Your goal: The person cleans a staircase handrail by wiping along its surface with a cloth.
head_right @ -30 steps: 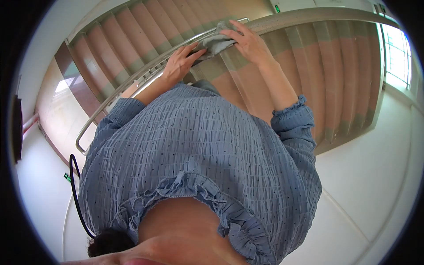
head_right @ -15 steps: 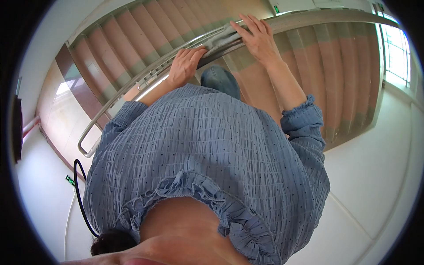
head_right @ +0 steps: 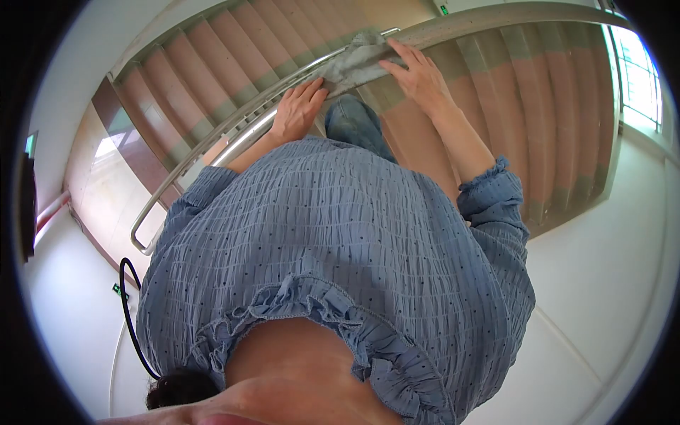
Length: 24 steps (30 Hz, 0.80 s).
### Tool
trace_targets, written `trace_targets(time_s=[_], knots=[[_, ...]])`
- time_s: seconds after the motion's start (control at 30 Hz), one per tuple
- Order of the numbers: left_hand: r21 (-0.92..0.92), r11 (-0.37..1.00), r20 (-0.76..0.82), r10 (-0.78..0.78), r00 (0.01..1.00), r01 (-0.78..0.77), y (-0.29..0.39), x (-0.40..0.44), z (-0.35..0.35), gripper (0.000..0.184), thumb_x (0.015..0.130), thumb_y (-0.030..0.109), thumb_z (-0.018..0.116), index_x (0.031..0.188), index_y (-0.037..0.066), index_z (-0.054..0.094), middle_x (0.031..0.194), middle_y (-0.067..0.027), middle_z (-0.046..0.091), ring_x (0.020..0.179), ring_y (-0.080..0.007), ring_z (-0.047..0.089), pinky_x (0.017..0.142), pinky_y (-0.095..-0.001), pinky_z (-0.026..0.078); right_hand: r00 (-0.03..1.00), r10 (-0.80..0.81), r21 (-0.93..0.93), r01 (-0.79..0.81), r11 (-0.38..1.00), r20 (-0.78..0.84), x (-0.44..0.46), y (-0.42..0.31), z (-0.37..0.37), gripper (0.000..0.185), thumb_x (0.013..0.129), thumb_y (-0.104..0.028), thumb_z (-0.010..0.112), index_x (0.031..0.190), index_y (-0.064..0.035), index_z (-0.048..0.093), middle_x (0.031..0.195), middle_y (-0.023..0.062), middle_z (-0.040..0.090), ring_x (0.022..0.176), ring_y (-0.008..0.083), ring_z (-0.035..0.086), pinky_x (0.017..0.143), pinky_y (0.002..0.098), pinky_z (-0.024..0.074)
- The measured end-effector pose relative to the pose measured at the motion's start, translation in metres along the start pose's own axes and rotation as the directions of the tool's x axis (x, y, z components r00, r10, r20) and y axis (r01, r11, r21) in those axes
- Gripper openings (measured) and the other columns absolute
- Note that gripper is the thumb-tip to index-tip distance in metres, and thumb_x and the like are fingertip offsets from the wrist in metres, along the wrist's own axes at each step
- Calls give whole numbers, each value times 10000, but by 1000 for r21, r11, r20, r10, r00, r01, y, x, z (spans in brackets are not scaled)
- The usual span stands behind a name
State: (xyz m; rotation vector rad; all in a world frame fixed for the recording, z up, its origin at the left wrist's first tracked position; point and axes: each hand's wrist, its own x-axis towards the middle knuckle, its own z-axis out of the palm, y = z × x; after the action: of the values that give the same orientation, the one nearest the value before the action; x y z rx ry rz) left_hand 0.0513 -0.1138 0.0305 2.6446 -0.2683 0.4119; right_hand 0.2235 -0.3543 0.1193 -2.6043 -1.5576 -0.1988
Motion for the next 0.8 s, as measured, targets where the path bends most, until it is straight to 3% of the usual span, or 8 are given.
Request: trace_targets(time_s=[0.07,0.13,0.17,0.23,0.37,0.53,0.7,0.8], knots=[[-16,1000,2,-25,1000,25,-1,2,-5,314,838,64,588,1150,57,621,1348,-145,604,1218,-305,586,977,-415,470,997,12,-8,-13,1000,-75,12,-7,-9,411,798,-43,643,1154,-233,714,1486,14,483,1295,244,523,975,374,497],[-55,998,-198,-18,980,8,6,9,-24,293,813,36,609,1105,53,630,1310,-136,628,1200,-305,594,938,-407,494,954,-42,-61,24,998,-296,25,-18,-23,354,814,-53,634,1130,-197,706,1448,19,524,1294,236,523,980,377,498],[-51,999,-181,-21,983,12,4,1,-23,293,813,36,609,1105,53,630,1310,-136,628,1200,-305,594,938,-407,494,955,-31,-44,19,999,-296,20,-17,-14,354,814,-53,634,1130,-197,706,1448,19,524,1294,236,523,980,377,498],[-66,997,-62,-46,997,42,-5,-10,-21,282,811,21,610,1090,51,636,1262,-122,654,1167,-299,609,921,-410,501,992,-125,-80,123,989,-21,16,-10,0,289,826,-79,644,1101,-156,691,1395,22,567,1262,227,542,960,367,504],[-99,989,-29,-117,993,114,-3,-30,-24,228,843,60,581,1070,49,593,1240,-121,651,1139,-304,610,906,-420,491,992,-124,22,124,992,-14,12,-18,4,225,842,-131,649,1065,-128,676,1338,20,594,1219,219,564,924,361,518],[-132,916,69,-373,925,379,-2,-57,-53,262,798,21,615,1059,51,620,1312,-137,601,1151,-350,592,930,-417,493,981,-191,269,194,943,-38,35,-52,14,180,857,-186,633,1019,-108,655,1234,65,612,1142,250,586,876,361,541],[-109,827,11,-553,833,551,-48,-113,-34,263,765,14,632,1026,41,640,1404,-222,519,1214,-417,537,1004,-438,465,974,-209,268,226,937,-94,67,-107,68,136,841,-144,612,959,-78,630,1144,80,604,1075,255,592,859,353,545],[-154,730,84,-661,745,666,-78,-136,-29,235,765,10,629,1000,29,631,1243,-216,601,1146,-408,571,968,-456,467,983,-175,314,184,932,-55,71,-143,109,112,834,-121,594,930,-71,623,1079,76,599,1041,246,596,849,345,548]])
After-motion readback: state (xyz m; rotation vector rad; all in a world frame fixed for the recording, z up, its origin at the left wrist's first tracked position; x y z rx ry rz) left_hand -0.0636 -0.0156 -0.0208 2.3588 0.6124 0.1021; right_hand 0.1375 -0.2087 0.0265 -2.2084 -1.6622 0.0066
